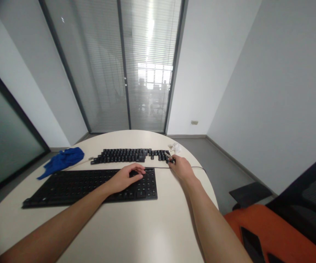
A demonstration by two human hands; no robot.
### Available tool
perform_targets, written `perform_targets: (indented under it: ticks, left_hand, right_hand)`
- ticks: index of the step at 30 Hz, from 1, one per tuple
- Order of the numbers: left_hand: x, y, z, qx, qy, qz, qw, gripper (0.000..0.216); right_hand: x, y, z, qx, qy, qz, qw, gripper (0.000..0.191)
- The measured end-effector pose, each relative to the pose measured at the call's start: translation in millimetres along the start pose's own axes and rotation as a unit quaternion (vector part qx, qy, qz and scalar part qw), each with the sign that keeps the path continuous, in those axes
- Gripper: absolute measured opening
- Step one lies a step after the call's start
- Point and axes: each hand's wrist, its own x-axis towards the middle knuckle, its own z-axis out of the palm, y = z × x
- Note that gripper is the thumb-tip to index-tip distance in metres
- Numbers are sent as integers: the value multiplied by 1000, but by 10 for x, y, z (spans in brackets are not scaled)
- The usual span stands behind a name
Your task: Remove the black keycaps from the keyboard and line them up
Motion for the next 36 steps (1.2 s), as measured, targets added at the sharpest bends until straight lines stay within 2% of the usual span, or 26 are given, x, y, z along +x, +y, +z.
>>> perform_targets:
  ticks: [8,12,15,19,21,26,31,34,36]
  left_hand:
    - [-29,61,2,39,-8,7,999,24]
    - [-49,97,-24,120,-3,34,992,28]
    - [-53,104,-36,136,-10,34,990,37]
    - [-50,91,-33,149,-26,29,988,44]
    - [-48,74,-31,155,-31,29,987,46]
    - [-45,57,-53,165,-52,34,984,48]
    - [-61,136,-153,181,-100,57,977,45]
    - [-73,168,-228,193,-120,81,970,40]
    - [-76,173,-271,189,-128,73,971,36]
  right_hand:
    - [-35,-70,-71,29,19,-9,999,26]
    - [-97,-227,-151,90,56,-17,994,36]
    - [-176,-388,-181,154,51,-58,985,39]
    - [-285,-601,-161,241,-5,-156,958,52]
    - [-330,-693,-143,266,-30,-177,947,55]
    - [-432,-858,-138,334,-104,-186,918,47]
    - [-475,-897,-118,417,-189,-153,876,37]
    - [-470,-888,-94,427,-221,-143,865,36]
    - [-469,-888,-93,430,-246,-130,859,36]
